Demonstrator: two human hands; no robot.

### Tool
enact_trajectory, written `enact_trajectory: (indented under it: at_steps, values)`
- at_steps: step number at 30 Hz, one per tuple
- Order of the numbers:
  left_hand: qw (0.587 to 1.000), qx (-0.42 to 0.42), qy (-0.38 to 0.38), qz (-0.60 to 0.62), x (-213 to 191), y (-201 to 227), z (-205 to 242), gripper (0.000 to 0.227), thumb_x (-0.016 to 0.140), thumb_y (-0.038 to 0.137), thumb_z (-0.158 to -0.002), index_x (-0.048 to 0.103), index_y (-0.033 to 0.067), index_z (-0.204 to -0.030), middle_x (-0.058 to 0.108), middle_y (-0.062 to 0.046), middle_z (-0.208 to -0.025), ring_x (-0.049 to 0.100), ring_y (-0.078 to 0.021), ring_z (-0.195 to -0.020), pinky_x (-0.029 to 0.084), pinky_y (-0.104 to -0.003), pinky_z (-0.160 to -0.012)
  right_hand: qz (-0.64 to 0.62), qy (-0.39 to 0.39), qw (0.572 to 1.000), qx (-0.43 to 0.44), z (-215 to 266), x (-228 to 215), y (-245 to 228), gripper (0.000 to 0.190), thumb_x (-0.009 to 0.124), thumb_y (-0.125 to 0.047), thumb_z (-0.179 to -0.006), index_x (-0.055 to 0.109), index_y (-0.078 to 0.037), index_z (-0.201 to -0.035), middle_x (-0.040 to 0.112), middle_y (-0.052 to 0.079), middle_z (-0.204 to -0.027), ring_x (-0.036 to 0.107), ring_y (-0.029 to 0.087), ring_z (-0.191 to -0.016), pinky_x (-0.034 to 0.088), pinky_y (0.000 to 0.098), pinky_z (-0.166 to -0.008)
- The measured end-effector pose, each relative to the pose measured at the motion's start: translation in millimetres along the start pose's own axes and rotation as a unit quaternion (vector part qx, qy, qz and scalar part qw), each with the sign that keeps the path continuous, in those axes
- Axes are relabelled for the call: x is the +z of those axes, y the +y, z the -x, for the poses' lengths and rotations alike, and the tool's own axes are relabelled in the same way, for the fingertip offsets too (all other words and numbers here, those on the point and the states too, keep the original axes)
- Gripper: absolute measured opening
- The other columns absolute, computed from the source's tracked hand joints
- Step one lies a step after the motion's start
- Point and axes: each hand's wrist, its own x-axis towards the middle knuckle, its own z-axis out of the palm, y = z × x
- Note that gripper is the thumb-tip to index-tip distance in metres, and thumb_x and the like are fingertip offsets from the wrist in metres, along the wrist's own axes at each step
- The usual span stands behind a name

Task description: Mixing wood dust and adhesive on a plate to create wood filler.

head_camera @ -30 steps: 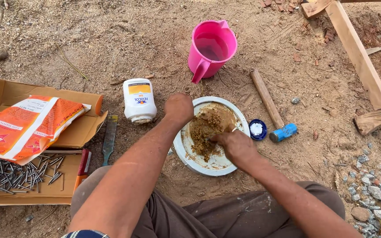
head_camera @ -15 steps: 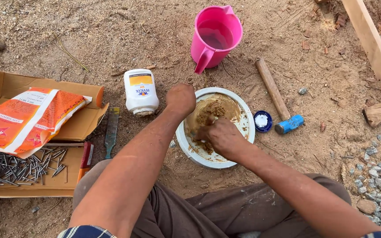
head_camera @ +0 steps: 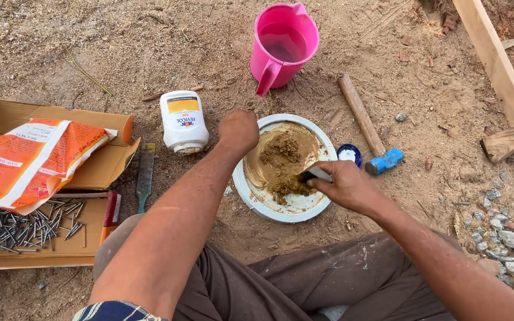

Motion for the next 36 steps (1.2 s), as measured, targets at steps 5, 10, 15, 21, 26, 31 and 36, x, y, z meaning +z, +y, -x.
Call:
enact_trajectory:
  at_steps: [5, 10, 15, 21, 26, 31, 36]
  values:
    - [1.000, -0.008, -0.007, 0.003, -4.4, 2.8, 2.5, 0.030, 0.059, 0.009, -0.095, 0.072, 0.0018, -0.120, 0.068, -0.022, -0.122, 0.069, -0.0342, -0.114, 0.060, -0.046, -0.092, -0.038, -0.066, 0.997, 0.030, -2.5, 36.4, -3.2, 0.024, 0.067, -0.025, -0.095, 0.076, -0.019, -0.116, 0.078, 0.002, -0.086, 0.061, 0.014, -0.055, 0.053, 0.0321, -0.051]
    - [1.000, 0.004, 0.012, 0.007, -0.4, 0.0, 1.8, 0.029, 0.058, 0.008, -0.094, 0.072, 0.0014, -0.118, 0.067, -0.022, -0.121, 0.068, -0.0347, -0.113, 0.058, -0.047, -0.093, 0.037, 0.046, 0.992, -0.115, -44.0, 42.3, 6.5, 0.019, 0.066, -0.020, -0.097, 0.076, -0.011, -0.110, 0.077, 0.010, -0.085, 0.066, 0.016, -0.058, 0.061, 0.0330, -0.052]
    - [1.000, -0.003, -0.004, 0.003, -3.6, 3.3, 3.8, 0.028, 0.059, 0.010, -0.096, 0.072, 0.0022, -0.119, 0.067, -0.021, -0.121, 0.068, -0.0328, -0.114, 0.059, -0.045, -0.093, 0.054, 0.115, 0.984, -0.127, -68.5, 10.5, 9.8, 0.018, 0.071, -0.020, -0.094, 0.078, -0.012, -0.108, 0.077, 0.009, -0.084, 0.067, 0.015, -0.061, 0.060, 0.0352, -0.060]
    - [1.000, -0.011, -0.019, -0.009, -9.7, 4.0, 5.6, 0.027, 0.059, 0.011, -0.097, 0.071, 0.0049, -0.121, 0.066, -0.020, -0.121, 0.068, -0.0304, -0.112, 0.060, -0.044, -0.091, -0.079, 0.130, 0.988, -0.009, -54.3, -15.1, -1.2, 0.020, 0.072, -0.024, -0.091, 0.080, -0.023, -0.109, 0.079, 0.001, -0.080, 0.062, 0.010, -0.057, 0.052, 0.0305, -0.054]
    - [1.000, -0.011, -0.027, -0.013, -10.0, 6.1, 6.2, 0.027, 0.059, 0.011, -0.098, 0.072, 0.0043, -0.120, 0.068, -0.019, -0.119, 0.069, -0.0293, -0.111, 0.061, -0.044, -0.090, -0.002, 0.271, 0.962, -0.044, -39.3, 36.3, -4.0, 0.027, 0.055, -0.024, -0.106, 0.075, -0.026, -0.123, 0.075, 0.008, -0.078, 0.052, 0.014, -0.049, 0.040, 0.0260, -0.039]
    - [1.000, -0.010, -0.020, -0.021, -6.0, 4.7, 7.6, 0.027, 0.057, 0.013, -0.100, 0.071, 0.0012, -0.120, 0.068, -0.020, -0.117, 0.072, -0.0287, -0.108, 0.063, -0.043, -0.087, 0.158, 0.280, 0.914, -0.250, -32.7, 106.2, 22.3, 0.040, 0.040, 0.001, -0.103, 0.068, -0.012, -0.128, 0.078, 0.012, -0.096, 0.059, 0.014, -0.059, 0.055, 0.0313, -0.053]
    - [0.999, 0.010, 0.015, -0.026, 7.0, 0.1, -2.3, 0.027, 0.059, 0.012, -0.095, 0.072, 0.0034, -0.117, 0.067, -0.021, -0.118, 0.069, -0.0307, -0.109, 0.060, -0.043, -0.089, 0.176, 0.171, 0.956, -0.162, -12.7, 56.6, 14.3, 0.038, 0.046, -0.005, -0.102, 0.074, -0.020, -0.122, 0.073, 0.017, -0.093, 0.058, 0.019, -0.060, 0.058, 0.0306, -0.050]
